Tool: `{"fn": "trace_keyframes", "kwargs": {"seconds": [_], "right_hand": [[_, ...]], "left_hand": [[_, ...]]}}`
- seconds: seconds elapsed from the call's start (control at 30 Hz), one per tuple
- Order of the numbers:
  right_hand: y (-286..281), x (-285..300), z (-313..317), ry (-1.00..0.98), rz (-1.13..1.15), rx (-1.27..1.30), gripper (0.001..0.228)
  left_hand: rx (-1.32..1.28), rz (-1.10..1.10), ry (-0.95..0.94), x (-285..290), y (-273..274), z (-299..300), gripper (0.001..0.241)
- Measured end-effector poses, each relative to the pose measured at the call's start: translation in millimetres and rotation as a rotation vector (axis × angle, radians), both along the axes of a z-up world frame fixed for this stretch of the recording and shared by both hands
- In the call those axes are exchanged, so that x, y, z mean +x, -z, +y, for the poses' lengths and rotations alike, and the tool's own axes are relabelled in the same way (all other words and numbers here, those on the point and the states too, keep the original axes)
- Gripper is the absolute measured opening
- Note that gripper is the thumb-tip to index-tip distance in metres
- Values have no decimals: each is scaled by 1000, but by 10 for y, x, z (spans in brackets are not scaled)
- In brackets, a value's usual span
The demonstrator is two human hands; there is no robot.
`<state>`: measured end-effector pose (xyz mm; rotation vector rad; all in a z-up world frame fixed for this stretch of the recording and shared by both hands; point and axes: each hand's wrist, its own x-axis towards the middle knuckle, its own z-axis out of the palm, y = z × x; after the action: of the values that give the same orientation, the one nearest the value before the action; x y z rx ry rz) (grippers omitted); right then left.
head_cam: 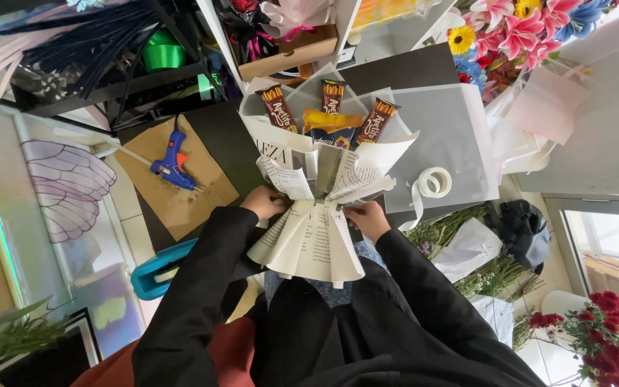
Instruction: The person wraps a bouquet of chocolate bars with newspaper and secures it with a white ribbon. They use scissors to cut the ribbon and tie a bow around the base of the bouquet.
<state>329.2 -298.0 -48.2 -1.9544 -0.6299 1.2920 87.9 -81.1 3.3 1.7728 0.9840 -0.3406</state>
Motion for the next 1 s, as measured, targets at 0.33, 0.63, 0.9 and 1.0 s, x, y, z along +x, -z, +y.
{"fn": "trace_keyframes", "kwargs": {"seconds": [0.33, 0.63, 0.9, 1.0], "right_hand": [[313, 497, -106, 87, 64, 104, 27], [-92, 658, -20, 10, 75, 44, 27], [-475, 721, 45, 16, 131, 48, 25], [-581, 775, -1, 7, 154, 62, 23]], "left_hand": [[-135, 14, -151, 389, 573, -344, 46], [-29, 23, -11, 420, -120, -289, 34], [-123, 11, -102, 108, -263, -2, 30], [-139, 36, 7, 57, -340, 113, 25]]}}
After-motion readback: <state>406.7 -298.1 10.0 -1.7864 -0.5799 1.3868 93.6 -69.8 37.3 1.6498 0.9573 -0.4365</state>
